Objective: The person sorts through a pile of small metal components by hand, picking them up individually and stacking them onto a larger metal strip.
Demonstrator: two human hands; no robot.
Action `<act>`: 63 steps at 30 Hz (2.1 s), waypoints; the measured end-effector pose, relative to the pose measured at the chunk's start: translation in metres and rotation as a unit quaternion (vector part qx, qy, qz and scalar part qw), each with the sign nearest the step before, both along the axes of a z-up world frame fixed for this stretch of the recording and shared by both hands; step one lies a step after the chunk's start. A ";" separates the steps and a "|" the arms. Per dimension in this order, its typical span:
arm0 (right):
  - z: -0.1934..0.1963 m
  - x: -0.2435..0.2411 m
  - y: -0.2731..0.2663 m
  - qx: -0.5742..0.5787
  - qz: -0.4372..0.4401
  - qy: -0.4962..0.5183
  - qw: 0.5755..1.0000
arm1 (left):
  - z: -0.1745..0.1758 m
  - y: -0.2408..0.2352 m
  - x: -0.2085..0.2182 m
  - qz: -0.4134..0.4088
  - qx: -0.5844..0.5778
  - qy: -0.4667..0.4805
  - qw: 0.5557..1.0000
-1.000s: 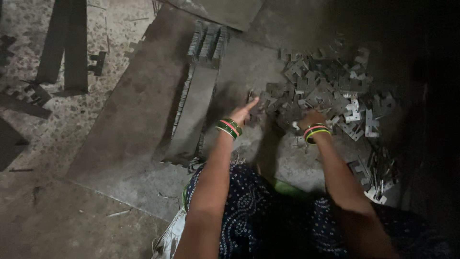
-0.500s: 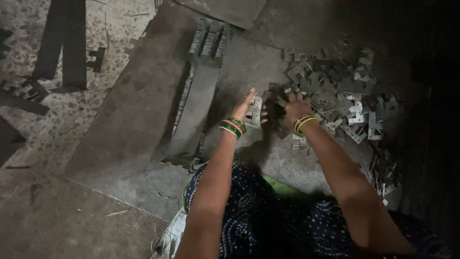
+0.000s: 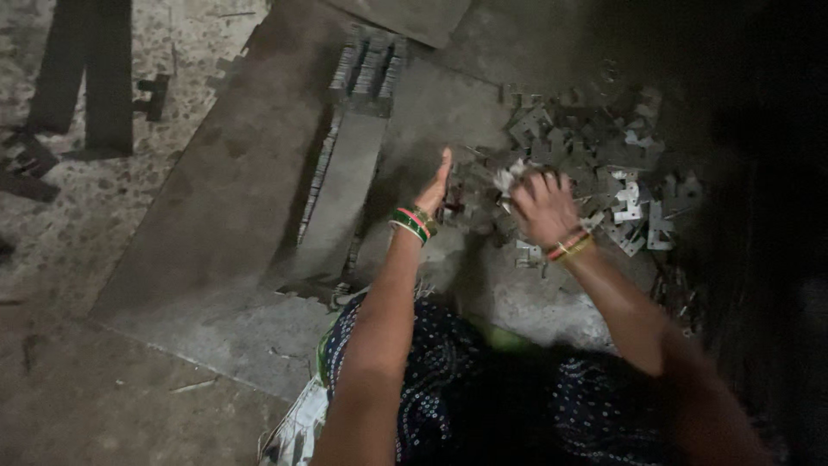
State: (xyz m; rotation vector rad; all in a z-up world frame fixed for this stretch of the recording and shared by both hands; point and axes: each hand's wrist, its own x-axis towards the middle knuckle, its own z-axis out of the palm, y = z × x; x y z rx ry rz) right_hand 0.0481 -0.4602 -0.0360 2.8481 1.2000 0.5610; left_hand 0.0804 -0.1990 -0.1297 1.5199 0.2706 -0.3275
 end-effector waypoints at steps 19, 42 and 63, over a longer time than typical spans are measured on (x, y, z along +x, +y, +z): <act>-0.011 0.058 0.037 0.103 -0.076 0.151 0.980 | -0.006 0.014 0.018 0.092 -0.106 0.104 0.985; -0.090 0.107 0.019 0.082 -0.146 0.336 0.927 | -0.006 0.007 0.018 0.137 -0.173 0.085 0.972; -0.034 0.092 0.061 -0.146 -0.056 0.244 0.957 | -0.020 0.018 0.011 0.055 -0.357 0.087 0.929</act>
